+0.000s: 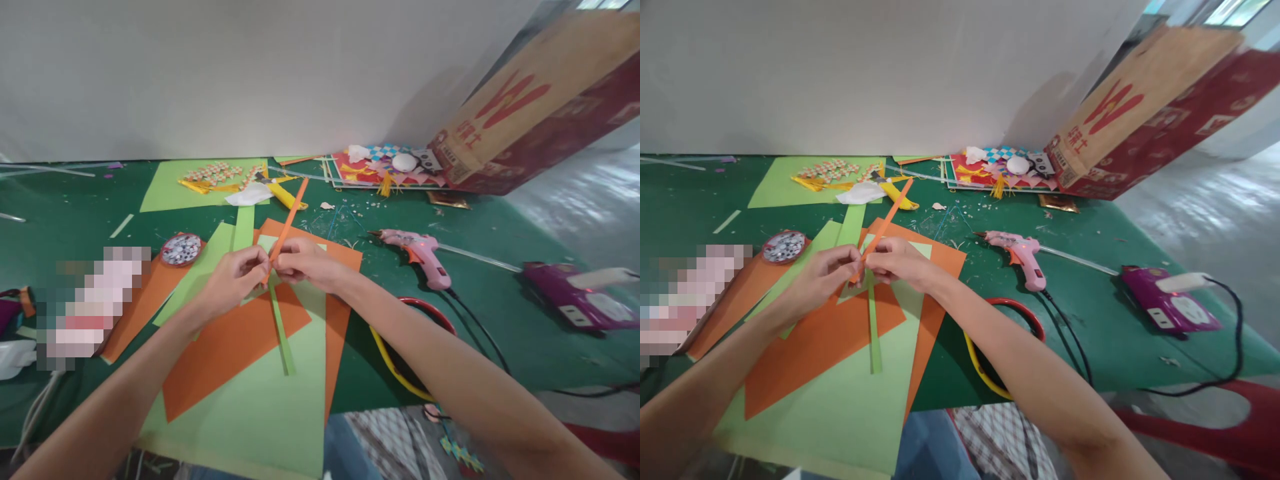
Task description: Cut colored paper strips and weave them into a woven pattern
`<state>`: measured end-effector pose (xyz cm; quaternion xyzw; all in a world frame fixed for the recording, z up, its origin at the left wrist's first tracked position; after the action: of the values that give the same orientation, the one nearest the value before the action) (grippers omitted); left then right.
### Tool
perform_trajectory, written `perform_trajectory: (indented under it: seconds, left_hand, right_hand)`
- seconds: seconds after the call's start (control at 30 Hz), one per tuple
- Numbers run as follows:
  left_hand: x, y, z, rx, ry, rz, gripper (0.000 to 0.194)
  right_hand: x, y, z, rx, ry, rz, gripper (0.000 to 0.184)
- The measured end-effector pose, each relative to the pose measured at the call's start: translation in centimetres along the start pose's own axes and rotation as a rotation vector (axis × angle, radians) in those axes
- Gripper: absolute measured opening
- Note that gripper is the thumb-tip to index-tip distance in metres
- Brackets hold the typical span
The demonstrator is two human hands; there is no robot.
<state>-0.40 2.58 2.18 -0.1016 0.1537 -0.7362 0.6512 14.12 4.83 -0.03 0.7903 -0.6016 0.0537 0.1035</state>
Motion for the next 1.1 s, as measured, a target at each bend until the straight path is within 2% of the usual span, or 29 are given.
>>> perform_trajectory:
  seconds: [0.23, 0.4, 0.63, 0.93, 1.1]
  left_hand:
    - [0.2, -0.1, 0.3, 0.038, -0.041, -0.050, 0.014]
    - [0.2, -0.1, 0.0, 0.043, -0.052, -0.047, 0.019]
    - [0.1, -0.1, 0.0, 0.016, -0.015, -0.020, 0.020]
    - [0.1, -0.1, -0.2, 0.048, -0.039, -0.066, 0.019]
    - [0.2, -0.2, 0.1, -0.046, -0.065, -0.060, 0.021]
  right_hand:
    - [-0.4, -1.0, -0.3, -0.023, -0.027, 0.063, 0.017]
    - [-0.5, -1.2, -0.3, -0.002, -0.039, 0.084, 0.014]
    - [-0.1, -0.3, 0.2, -0.009, -0.049, -0.023, 0.005]
    - [-0.5, -1.4, -0.4, 0.003, -0.111, 0.085, 0.013]
    - [-0.4, -1.0, 0.0, 0.009, -0.103, 0.043, 0.013]
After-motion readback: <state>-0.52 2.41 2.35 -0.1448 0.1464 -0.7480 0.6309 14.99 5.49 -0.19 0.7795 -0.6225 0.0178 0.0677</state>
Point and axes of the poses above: each hand's wrist, its own x-axis away from the middle knuckle, its own y-axis out of the palm, z = x × y, the point moved 2 cm from there along -x, towards the middle knuckle, and after that the axes turned 15 degrees about z, right-handed, at the moved point
